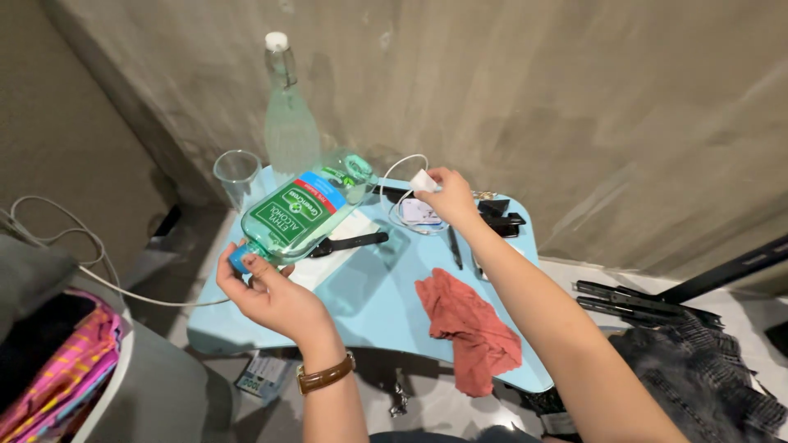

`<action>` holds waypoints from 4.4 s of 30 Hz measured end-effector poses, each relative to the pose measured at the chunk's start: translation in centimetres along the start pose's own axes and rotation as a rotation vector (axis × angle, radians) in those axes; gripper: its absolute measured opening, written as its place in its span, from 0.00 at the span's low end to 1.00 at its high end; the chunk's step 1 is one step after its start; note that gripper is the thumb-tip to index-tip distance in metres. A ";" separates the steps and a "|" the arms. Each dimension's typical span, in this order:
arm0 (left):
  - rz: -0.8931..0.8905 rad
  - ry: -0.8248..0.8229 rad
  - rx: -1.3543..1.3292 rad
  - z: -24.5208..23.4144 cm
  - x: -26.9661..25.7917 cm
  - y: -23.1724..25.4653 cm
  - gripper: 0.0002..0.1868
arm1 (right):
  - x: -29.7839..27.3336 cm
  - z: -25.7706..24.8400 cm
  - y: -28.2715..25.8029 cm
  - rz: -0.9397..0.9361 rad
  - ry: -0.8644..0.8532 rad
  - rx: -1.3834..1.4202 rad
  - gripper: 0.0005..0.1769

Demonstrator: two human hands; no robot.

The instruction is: The person cleans a white charging cable with a red cloth, then wipes the surface of a light blue table. They handle a bottle of hand sanitizer, a smartwatch, and a pair of scissors before placing the cloth on the floor.

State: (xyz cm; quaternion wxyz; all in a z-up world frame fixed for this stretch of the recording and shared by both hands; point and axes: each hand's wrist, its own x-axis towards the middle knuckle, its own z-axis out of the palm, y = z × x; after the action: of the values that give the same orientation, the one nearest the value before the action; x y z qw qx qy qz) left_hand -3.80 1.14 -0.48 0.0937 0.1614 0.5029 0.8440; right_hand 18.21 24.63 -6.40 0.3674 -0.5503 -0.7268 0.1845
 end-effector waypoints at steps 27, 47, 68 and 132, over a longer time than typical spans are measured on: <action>0.160 -0.440 0.398 -1.0 3.0 0.8 0.19 | -11.4 2.8 -16.2 -0.687 0.106 -0.013 0.53; -0.364 0.004 -0.132 -1.4 3.4 -0.5 0.15 | 3.2 -3.2 -12.7 -0.624 0.092 -0.382 0.35; -0.354 0.098 -0.094 -1.8 6.1 -4.0 0.13 | 8.3 9.2 -13.5 -0.559 -0.029 -0.319 0.15; -0.335 -0.479 1.041 -4.3 8.0 -12.9 0.20 | -16.9 7.6 -10.3 -0.040 -0.240 0.675 0.23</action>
State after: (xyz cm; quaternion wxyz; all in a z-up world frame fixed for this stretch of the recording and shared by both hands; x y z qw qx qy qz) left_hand -12.85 6.33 -12.25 0.2450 0.2904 0.8338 0.4005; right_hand 7.84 6.52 -10.05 0.4440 -0.3578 -0.6737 0.4701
